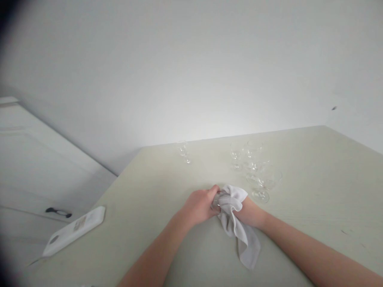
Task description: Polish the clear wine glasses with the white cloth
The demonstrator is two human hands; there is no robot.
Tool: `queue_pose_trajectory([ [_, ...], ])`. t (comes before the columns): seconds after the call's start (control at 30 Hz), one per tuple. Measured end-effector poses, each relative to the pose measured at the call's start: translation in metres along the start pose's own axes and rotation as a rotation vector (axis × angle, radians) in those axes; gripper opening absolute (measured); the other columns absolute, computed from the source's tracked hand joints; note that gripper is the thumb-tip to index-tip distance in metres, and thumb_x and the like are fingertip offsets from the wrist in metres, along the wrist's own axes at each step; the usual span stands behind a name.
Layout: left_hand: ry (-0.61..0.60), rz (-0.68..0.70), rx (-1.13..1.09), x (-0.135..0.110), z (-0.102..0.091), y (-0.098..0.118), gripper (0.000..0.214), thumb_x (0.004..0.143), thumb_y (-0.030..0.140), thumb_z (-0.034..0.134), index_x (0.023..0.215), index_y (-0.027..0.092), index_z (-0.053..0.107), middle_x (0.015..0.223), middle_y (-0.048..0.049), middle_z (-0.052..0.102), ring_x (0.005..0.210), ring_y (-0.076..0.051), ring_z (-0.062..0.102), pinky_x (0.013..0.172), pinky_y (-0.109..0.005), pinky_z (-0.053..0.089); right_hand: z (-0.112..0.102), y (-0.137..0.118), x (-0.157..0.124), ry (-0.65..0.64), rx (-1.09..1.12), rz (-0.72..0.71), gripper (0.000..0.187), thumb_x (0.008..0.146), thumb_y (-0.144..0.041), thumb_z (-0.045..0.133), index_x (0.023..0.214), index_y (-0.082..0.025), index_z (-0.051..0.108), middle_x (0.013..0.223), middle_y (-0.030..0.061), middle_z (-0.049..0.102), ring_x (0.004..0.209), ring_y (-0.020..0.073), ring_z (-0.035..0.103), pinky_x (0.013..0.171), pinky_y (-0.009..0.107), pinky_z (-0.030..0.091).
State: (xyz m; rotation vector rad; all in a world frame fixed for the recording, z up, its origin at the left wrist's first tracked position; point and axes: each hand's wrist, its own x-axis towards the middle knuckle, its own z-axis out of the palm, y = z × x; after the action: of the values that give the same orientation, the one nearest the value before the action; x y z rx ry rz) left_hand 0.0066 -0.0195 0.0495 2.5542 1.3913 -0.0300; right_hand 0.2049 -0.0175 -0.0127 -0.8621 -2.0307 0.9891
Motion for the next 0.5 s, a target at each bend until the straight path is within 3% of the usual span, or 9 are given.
queue_pose_trajectory([
  [0.33,-0.011,0.003,-0.021,-0.0004,-0.0009,0.0002,0.044,0.086,0.040,0.064,0.125,0.023,0.053,0.105,-0.0092,0.075,0.096,-0.030,0.073,0.077,-0.034,0.054,-0.0020,-0.0076,-0.0008,-0.012,0.012,-0.005,0.018,0.091,-0.023,0.056,0.091,-0.022,0.074,0.097,0.0030,0.075,0.092,0.0230,0.071,0.092,0.030,0.055],
  [0.5,0.002,0.002,-0.032,-0.0008,-0.0003,-0.0002,0.044,0.086,0.039,0.063,0.125,0.023,0.053,0.105,-0.0086,0.075,0.096,-0.030,0.073,0.077,-0.035,0.054,-0.0017,-0.0043,-0.0011,-0.031,-0.017,0.003,0.018,0.091,-0.027,0.056,0.092,-0.020,0.072,0.096,0.0051,0.074,0.092,0.0235,0.069,0.092,0.036,0.054],
])
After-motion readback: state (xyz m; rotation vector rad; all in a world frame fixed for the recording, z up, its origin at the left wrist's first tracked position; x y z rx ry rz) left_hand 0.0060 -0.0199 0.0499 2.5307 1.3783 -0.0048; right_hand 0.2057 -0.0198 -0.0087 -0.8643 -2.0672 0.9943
